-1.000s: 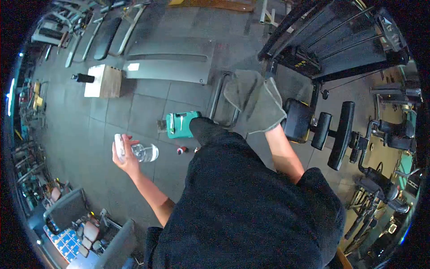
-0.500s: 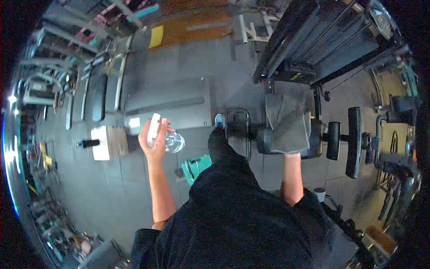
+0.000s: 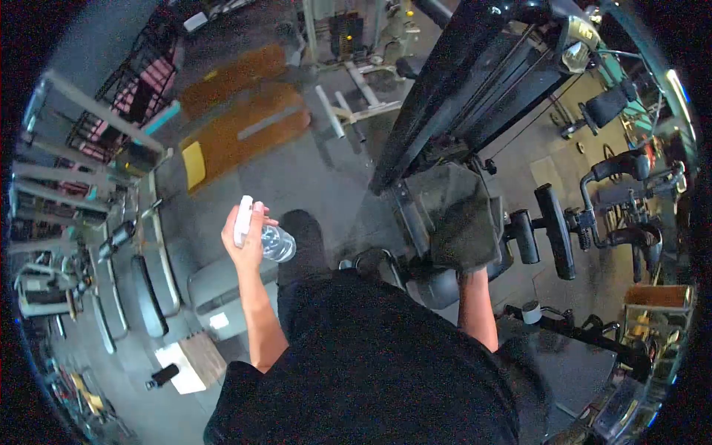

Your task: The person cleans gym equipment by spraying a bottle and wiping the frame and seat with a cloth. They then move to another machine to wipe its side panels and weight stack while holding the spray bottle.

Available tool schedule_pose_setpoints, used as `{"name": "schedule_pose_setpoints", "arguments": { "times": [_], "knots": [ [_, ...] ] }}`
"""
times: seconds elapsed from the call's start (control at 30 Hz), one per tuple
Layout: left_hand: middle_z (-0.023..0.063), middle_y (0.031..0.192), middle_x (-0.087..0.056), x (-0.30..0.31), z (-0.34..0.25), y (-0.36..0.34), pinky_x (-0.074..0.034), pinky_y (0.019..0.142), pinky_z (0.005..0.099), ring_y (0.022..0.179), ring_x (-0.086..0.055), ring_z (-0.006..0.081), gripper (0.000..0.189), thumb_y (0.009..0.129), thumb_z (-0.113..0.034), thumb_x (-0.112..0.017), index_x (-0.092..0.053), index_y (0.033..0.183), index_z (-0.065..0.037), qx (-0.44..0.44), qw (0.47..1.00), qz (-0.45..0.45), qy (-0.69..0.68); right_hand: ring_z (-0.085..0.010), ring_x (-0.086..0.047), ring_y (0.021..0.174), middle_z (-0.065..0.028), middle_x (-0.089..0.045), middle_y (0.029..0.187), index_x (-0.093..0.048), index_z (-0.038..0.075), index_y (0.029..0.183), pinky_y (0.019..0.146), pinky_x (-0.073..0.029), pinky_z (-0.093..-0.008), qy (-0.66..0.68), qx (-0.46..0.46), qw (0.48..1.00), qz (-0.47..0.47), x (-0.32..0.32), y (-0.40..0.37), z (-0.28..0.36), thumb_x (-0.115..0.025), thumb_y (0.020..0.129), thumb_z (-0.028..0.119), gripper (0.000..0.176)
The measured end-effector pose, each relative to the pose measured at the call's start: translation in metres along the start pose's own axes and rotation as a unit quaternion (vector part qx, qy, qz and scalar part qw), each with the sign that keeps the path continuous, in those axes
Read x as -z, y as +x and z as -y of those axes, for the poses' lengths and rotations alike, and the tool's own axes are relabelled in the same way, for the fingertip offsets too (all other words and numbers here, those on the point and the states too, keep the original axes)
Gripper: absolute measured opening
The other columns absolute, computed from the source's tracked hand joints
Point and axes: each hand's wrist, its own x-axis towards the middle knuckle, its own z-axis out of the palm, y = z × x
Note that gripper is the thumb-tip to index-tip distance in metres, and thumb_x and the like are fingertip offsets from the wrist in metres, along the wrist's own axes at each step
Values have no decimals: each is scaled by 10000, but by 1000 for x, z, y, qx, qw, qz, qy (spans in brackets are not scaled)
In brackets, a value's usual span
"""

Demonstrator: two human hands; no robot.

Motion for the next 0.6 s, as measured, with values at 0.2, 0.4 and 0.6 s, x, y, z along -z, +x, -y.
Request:
{"name": "schedule_pose_setpoints", "arguments": {
  "times": [0.2, 0.4, 0.6],
  "knots": [
    [100, 882, -708, -16, 20, 78, -578, 604, 331, 663, -705, 188, 227, 971, -196, -723, -680, 1011, 23, 20, 997, 74, 19, -296, -493, 1367, -118, -499, 1508, -474, 97, 1494, 1186, -340, -483, -4, 84, 996, -34, -3, 7, -2, -447, 1051, 523, 615],
    [79, 852, -701, -61, 49, 193, -553, 598, 295, 657, -697, 164, 224, 964, -192, -735, -677, 985, 24, 38, 986, 159, 10, -296, -496, 1360, -117, -503, 1500, -477, 96, 1489, 1182, -344, -484, 1, 170, 983, -73, -12, 51, -43, -455, 1048, 522, 613],
    [50, 809, -708, -139, 55, 330, -526, 592, 260, 666, -695, 126, 211, 956, -189, -743, -687, 953, 14, -11, 946, 323, 34, -296, -499, 1354, -116, -507, 1491, -479, 95, 1484, 1177, -347, -485, 22, 291, 948, -124, -52, 118, -103, -463, 1045, 520, 611]
  ]
}}
